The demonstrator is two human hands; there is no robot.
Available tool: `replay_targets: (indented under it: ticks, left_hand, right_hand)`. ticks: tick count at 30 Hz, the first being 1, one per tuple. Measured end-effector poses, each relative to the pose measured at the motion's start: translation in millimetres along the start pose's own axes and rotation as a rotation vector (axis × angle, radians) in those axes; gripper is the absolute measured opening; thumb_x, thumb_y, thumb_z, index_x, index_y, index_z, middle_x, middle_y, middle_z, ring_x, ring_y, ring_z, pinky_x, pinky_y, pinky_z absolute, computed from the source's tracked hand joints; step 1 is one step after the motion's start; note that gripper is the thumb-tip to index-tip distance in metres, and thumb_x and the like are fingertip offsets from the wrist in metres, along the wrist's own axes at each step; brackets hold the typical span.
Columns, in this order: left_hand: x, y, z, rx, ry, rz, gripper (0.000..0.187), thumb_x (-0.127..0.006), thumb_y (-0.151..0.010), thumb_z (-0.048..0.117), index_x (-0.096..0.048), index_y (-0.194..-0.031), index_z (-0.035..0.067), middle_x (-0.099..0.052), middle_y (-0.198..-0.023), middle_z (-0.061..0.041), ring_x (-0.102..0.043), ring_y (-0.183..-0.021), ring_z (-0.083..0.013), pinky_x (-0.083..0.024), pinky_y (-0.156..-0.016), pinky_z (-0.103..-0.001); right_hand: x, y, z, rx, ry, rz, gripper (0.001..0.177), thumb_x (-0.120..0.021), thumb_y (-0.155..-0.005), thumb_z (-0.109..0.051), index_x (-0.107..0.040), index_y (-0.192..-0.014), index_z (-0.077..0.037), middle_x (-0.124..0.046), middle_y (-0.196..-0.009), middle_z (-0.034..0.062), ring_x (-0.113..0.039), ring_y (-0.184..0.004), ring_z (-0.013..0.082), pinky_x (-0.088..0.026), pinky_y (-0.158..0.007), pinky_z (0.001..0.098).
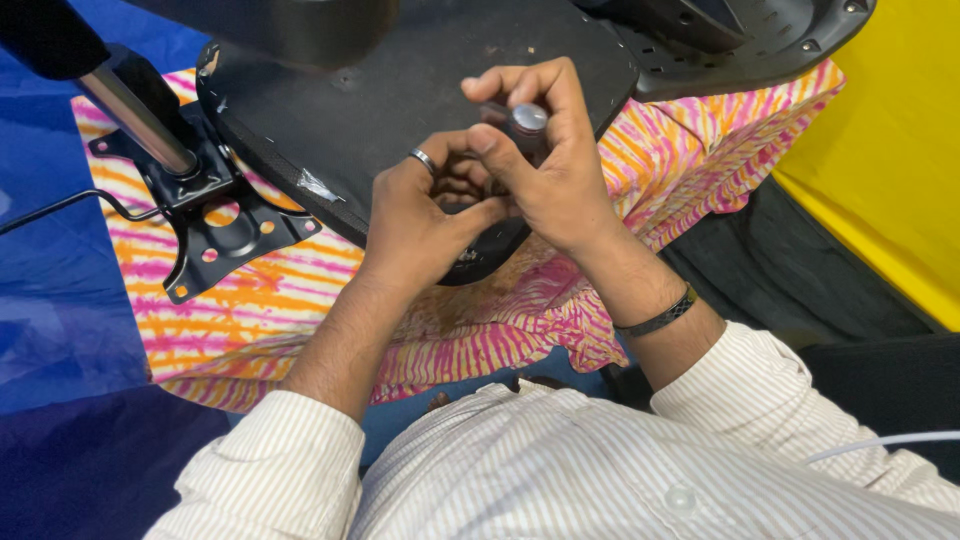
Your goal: The person uses a screwdriver to unscrew and remove screws from the underside of an office chair seat, detaching the mounting plate and mechanism, and handles the separated seat and backrest parts while collecting the loose screws.
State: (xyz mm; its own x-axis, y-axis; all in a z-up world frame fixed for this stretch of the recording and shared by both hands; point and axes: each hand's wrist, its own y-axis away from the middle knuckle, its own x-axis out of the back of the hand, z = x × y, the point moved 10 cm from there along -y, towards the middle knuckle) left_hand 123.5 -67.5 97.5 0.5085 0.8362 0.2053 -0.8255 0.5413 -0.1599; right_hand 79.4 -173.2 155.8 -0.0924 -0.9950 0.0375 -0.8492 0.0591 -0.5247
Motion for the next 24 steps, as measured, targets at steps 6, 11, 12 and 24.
replay_targets:
  ticks: [6, 11, 12, 24]
  left_hand:
    - [1.4, 6.5, 9.9, -0.12, 0.085, -0.061, 0.03, -0.073, -0.097, 0.008, -0.063, -0.124, 0.003, -0.078, -0.106, -0.001, -0.077, -0.105, -0.0114, -0.06, -0.096, -0.025]
    - [7.3, 11.3, 22.2, -0.2, -0.027, -0.067, 0.037, -0.082, -0.085, 0.008, -0.063, -0.116, 0.001, -0.07, -0.102, -0.009, -0.073, -0.096, -0.0157, -0.061, -0.089, -0.029]
    - [5.5, 10.7, 22.1, -0.187, -0.049, -0.081, 0.042, -0.087, -0.083, 0.01, -0.063, -0.116, 0.001, -0.072, -0.098, -0.009, -0.073, -0.094, -0.016, -0.06, -0.088, -0.029]
    - [11.6, 23.6, 27.5, -0.214, -0.129, -0.044, 0.024, -0.065, -0.088, -0.002, -0.068, -0.111, 0.003, -0.072, -0.109, -0.01, -0.076, -0.1, -0.0195, -0.061, -0.088, -0.032]
  right_hand:
    - [4.3, 6.9, 0.9, -0.189, -0.244, -0.048, 0.028, -0.051, -0.106, -0.018, -0.046, -0.133, -0.011, -0.053, -0.147, 0.0164, -0.05, -0.142, 0.0235, -0.041, -0.121, 0.0348]
    - [-4.4, 1.1, -18.9, 0.075, 0.113, -0.189, 0.031, -0.062, -0.11, -0.011, -0.034, -0.123, -0.011, -0.061, -0.14, 0.0201, -0.044, -0.15, 0.0295, -0.037, -0.129, 0.0452]
    - [-3.1, 0.2, -16.6, 0.065, 0.112, -0.176, 0.031, -0.062, -0.11, -0.013, -0.033, -0.121, -0.012, -0.063, -0.137, 0.0183, -0.048, -0.148, 0.0287, -0.04, -0.128, 0.0451]
    - [-9.2, 8.6, -19.5, -0.026, 0.134, -0.176, 0.026, -0.061, -0.108, -0.018, -0.048, -0.128, -0.007, -0.061, -0.14, 0.0199, -0.049, -0.147, 0.0276, -0.037, -0.13, 0.0462]
